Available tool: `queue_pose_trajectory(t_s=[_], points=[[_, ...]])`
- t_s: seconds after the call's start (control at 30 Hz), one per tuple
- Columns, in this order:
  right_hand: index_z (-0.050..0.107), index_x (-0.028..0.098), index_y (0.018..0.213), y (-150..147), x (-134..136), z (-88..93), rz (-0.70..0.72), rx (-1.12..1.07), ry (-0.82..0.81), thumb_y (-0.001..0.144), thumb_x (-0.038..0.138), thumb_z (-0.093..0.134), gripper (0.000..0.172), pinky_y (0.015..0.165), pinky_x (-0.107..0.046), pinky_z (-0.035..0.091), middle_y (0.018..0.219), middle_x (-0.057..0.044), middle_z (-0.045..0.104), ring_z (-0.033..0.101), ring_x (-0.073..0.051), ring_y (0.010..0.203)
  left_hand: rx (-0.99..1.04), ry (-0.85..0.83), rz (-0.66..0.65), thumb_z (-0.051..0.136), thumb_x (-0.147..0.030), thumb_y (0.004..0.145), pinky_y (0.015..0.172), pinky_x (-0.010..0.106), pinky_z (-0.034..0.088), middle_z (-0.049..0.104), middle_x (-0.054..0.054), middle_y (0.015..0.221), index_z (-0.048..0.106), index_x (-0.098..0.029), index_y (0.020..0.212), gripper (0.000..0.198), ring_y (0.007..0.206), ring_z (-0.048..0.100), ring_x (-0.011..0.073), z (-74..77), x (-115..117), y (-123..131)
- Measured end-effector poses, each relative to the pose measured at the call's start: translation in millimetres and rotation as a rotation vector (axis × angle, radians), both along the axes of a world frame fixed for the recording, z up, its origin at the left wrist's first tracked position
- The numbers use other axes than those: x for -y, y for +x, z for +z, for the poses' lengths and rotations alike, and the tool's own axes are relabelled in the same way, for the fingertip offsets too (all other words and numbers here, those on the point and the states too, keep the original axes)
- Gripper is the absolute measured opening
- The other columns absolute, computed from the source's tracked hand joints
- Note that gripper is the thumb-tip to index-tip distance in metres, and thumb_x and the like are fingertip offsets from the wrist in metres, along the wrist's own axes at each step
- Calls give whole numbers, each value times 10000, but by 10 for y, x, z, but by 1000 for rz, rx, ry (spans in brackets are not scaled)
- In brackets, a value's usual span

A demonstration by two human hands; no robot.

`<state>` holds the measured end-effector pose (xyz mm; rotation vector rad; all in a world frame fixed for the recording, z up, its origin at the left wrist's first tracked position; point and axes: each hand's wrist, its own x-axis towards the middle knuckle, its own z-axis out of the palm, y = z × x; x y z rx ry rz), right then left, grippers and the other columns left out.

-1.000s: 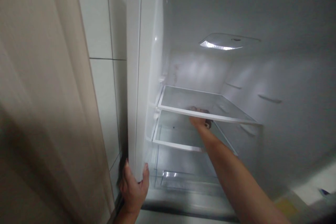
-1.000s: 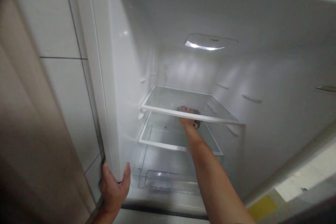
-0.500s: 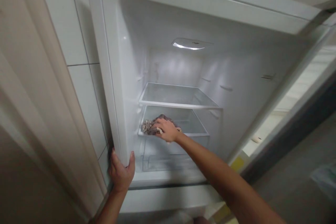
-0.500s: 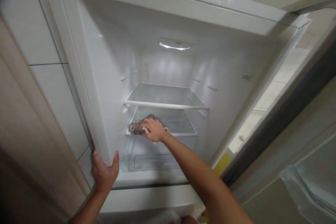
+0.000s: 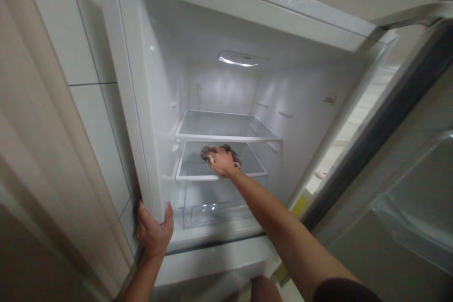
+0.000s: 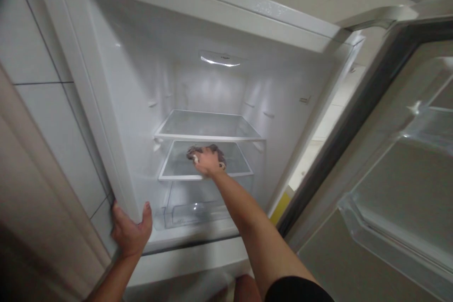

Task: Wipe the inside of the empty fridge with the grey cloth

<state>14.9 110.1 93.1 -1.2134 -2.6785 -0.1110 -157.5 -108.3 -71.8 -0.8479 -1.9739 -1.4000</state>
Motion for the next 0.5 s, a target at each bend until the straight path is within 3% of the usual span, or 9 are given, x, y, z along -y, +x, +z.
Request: queue_pose_trajectory(t_s=[0.1, 0.17, 0.27, 0.37, 0.5], points=[[608, 359, 1460, -155, 171, -30, 236, 39, 13, 1010, 401, 518, 461, 1102, -563, 449, 1517, -97, 534, 475, -323, 1391, 15, -11, -36, 711, -638, 883, 817, 527, 630, 681, 344, 1284, 436, 21, 1546, 975, 1080, 739, 465, -16, 1, -27], [591, 363, 1479, -120, 192, -17, 255, 72, 32, 989, 352, 551, 491, 1071, -541, 476, 1513, -103, 536, 495, -316, 1373, 15, -17, -47, 710, -659, 876, 814, 541, 624, 675, 350, 1294, 430, 24, 1555, 1002, 1092, 729, 484, -36, -8, -47], [618, 357, 1463, 75, 80, 54, 94, 166, 142, 1015, 306, 535, 459, 1051, -533, 484, 1502, -122, 559, 523, -313, 1345, 24, -9, -43, 722, -672, 861, 821, 541, 622, 681, 342, 1286, 433, 13, 1564, 1023, 1095, 728, 485, -64, -25, -67], [729, 252, 1336, 406, -131, 143, -116, 303, 243, 1048, 269, 482, 380, 1083, -595, 450, 1460, -175, 611, 528, -340, 1333, 20, -22, -28, 714, -673, 868, 818, 547, 625, 678, 348, 1288, 413, 18, 1575, 1033, 1092, 730, 487, -75, -34, -66], [801, 139, 1175, 988, -301, 175, -239, 391, 251, 964, 136, 535, 339, 1112, -621, 427, 1306, -229, 702, 562, -365, 1280, 16, -51, -22, 696, -677, 878, 793, 562, 628, 683, 349, 1272, 391, 27, 1582, 1041, 1074, 731, 497, -67, -26, -62]])
